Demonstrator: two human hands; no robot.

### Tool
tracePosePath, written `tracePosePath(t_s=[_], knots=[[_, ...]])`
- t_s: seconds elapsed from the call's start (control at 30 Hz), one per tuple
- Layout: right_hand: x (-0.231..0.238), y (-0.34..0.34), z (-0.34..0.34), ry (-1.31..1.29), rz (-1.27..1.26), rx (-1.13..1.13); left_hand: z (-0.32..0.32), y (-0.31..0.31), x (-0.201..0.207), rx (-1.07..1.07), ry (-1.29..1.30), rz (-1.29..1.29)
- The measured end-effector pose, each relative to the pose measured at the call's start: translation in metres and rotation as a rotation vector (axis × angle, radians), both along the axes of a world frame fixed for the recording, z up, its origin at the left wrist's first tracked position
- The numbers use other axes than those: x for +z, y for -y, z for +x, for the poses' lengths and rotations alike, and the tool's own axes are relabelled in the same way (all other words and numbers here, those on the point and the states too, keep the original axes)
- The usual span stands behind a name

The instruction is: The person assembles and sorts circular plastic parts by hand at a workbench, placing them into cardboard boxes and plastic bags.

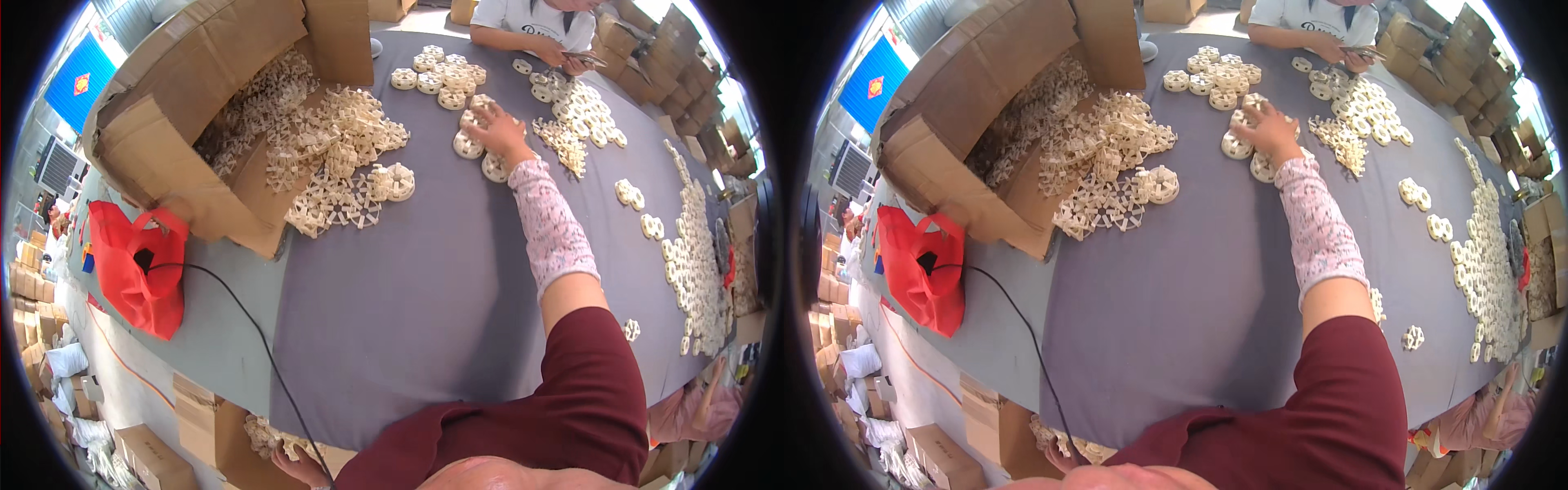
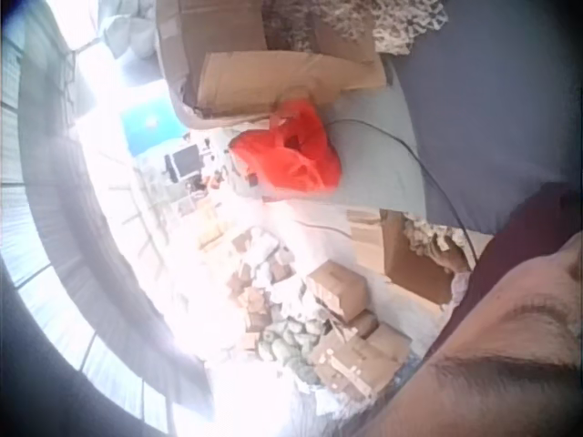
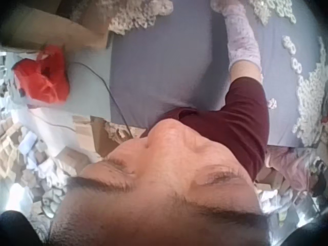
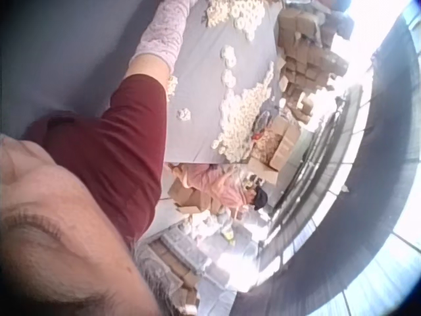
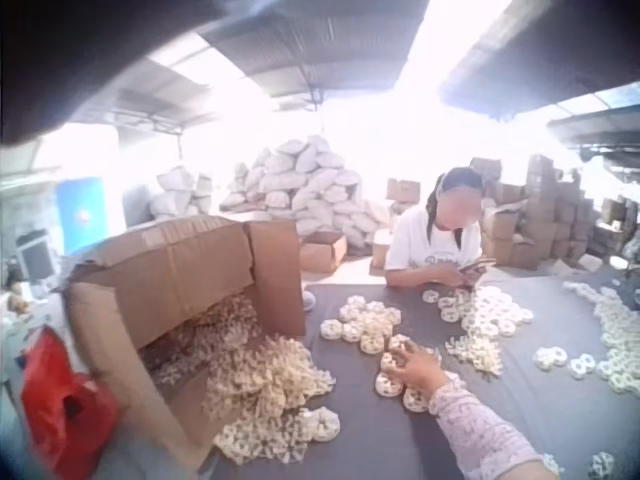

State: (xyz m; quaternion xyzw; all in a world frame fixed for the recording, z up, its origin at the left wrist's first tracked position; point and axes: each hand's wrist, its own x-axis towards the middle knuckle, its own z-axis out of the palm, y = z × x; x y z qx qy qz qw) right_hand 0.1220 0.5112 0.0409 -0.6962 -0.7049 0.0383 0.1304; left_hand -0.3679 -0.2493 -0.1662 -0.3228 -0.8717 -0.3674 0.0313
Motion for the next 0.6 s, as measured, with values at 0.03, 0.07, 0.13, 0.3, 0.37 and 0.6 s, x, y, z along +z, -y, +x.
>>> tracePosePath(t_s=[0.03,0.07,0.13,0.3,0.37,0.6], knots=[[0.0,0.023,-0.007,0.004,-0.015,0.05,0.018,-0.024,0.037,0.0,-0.028,-0.043],[0.001,0.048,-0.014,0.005,-0.03,0.102,0.034,-0.045,0.068,0.001,-0.059,-0.086],[-0.004,0.095,-0.031,0.004,-0.012,0.159,0.054,-0.056,0.096,-0.005,-0.157,-0.076],[-0.012,0.234,-0.073,0.011,0.017,0.332,0.111,-0.091,0.128,-0.497,-0.236,0.245],[-0.007,0.293,-0.094,-0.039,0.01,0.477,0.134,-0.117,0.151,-0.674,-0.29,0.322],[0.032,0.387,-0.07,-0.498,-0.026,0.696,0.165,-0.21,0.19,-1.055,-0.082,0.093]])
